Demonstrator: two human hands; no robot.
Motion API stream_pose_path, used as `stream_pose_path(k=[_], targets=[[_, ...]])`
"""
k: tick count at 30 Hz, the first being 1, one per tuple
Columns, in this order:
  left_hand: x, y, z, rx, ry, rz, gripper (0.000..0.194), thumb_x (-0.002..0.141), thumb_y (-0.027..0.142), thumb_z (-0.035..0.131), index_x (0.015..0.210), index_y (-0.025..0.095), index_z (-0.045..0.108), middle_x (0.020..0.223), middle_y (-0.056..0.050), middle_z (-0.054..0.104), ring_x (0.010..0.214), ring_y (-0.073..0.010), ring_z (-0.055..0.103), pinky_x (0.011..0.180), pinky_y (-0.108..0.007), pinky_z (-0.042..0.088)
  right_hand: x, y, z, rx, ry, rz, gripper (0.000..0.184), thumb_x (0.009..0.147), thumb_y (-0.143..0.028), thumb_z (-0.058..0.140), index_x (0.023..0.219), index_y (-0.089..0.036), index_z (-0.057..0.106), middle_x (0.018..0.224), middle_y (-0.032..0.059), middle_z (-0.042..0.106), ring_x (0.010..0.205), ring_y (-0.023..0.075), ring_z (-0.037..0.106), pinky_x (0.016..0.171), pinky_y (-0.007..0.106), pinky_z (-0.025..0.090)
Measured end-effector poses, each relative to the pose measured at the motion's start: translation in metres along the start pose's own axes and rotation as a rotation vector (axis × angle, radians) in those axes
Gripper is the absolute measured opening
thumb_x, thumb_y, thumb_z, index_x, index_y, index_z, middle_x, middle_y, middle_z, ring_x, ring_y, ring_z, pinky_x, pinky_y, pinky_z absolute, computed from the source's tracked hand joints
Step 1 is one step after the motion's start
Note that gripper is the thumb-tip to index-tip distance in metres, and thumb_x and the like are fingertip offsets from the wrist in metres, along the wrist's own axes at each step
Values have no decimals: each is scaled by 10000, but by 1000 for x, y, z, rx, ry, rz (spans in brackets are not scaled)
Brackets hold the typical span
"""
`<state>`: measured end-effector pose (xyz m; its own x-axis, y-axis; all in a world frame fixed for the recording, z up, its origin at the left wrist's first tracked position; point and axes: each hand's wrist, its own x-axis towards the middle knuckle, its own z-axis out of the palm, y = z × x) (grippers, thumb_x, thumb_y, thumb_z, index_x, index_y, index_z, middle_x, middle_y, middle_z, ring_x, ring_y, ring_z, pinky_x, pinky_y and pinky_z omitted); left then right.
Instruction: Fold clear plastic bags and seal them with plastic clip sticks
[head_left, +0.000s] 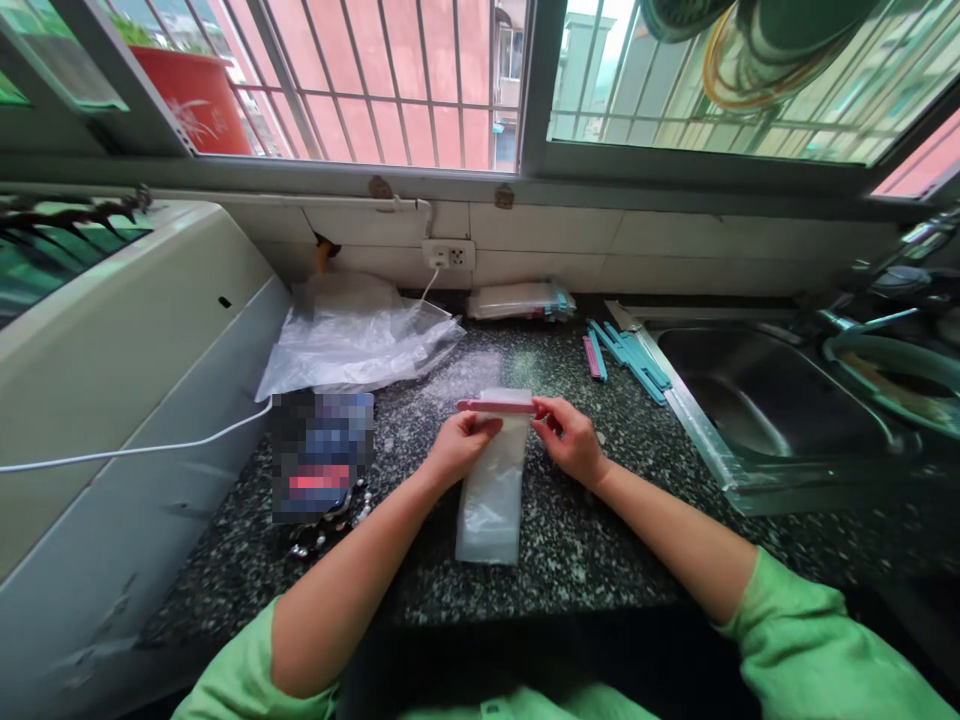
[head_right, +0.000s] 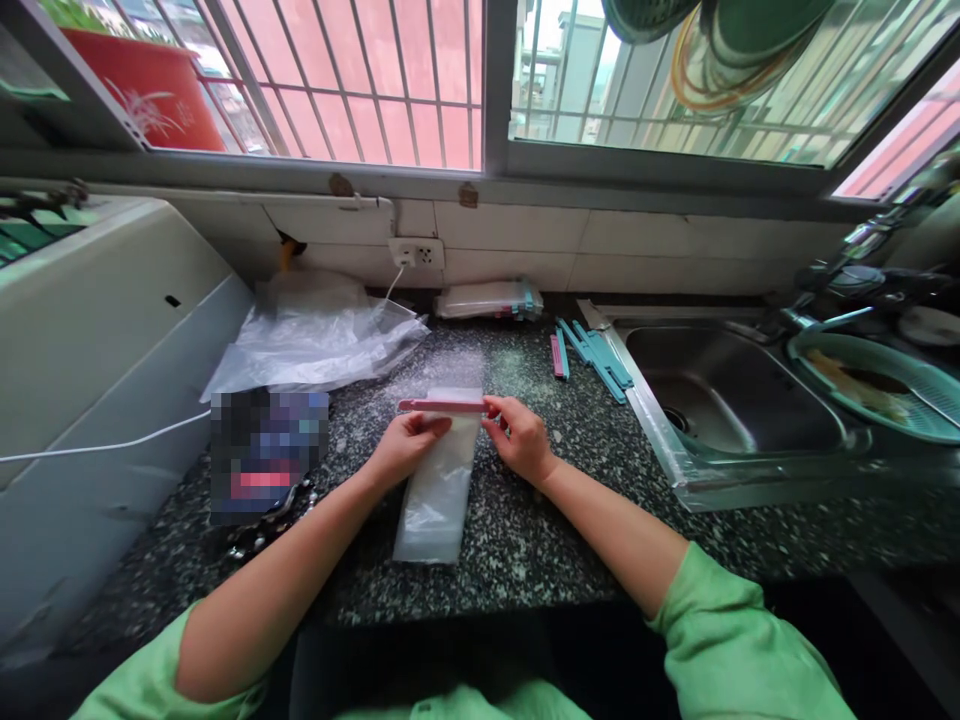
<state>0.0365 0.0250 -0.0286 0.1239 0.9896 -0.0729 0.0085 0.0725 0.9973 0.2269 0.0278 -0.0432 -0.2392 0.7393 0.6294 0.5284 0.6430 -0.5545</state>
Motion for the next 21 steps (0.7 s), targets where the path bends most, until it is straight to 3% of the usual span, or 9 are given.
stream_pose_path(k=[4, 9, 16, 18, 21], targets=[[1, -1, 1, 46, -18, 56, 304, 573, 406, 656, 692, 127, 632, 595, 4, 614, 558, -115, 512, 568, -236, 409, 2, 4, 4, -106, -38, -97, 156, 862, -233, 477, 972, -178, 574, 752, 29, 609, 622, 123, 545, 573, 235, 448], [5, -3, -3, 143, -97, -13, 318, 567, 376, 640, 753, 119, 632, 674, -28, 660, 623, -156, 571, 587, -250, 430, 10, 16, 3, -250, -30, -165, 161, 876, -262, 447, 882, -168, 577, 725, 38, 610, 647, 136, 558, 607, 242, 442], [23, 4, -2, 238, -84, -157, 195, 565, 288, 586, 675, 128, 610, 566, 0, 608, 544, -152, 553, 516, -239, 398, 41, 59, 0, -355, 96, 28, 215, 857, -315, 418, 848, -160, 566, 743, 54, 615, 637, 149, 561, 621, 256, 434], [35, 5, -1, 235, -23, -149, 174, 557, 258, 587, 672, 130, 614, 561, 1, 606, 530, -153, 550, 506, -243, 402, 52, 70, 1, -357, 135, 113, 197, 834, -313, 438, 851, -158, 557, 759, 61, 620, 656, 159, 570, 634, 263, 440], [58, 3, 1, 267, 227, -18, 168, 577, 255, 591, 690, 132, 610, 627, -20, 625, 606, -180, 582, 571, -272, 447, 66, 82, 3, -375, 205, 239, 169, 809, -298, 458, 842, -157, 544, 758, 64, 621, 676, 169, 575, 651, 271, 441]])
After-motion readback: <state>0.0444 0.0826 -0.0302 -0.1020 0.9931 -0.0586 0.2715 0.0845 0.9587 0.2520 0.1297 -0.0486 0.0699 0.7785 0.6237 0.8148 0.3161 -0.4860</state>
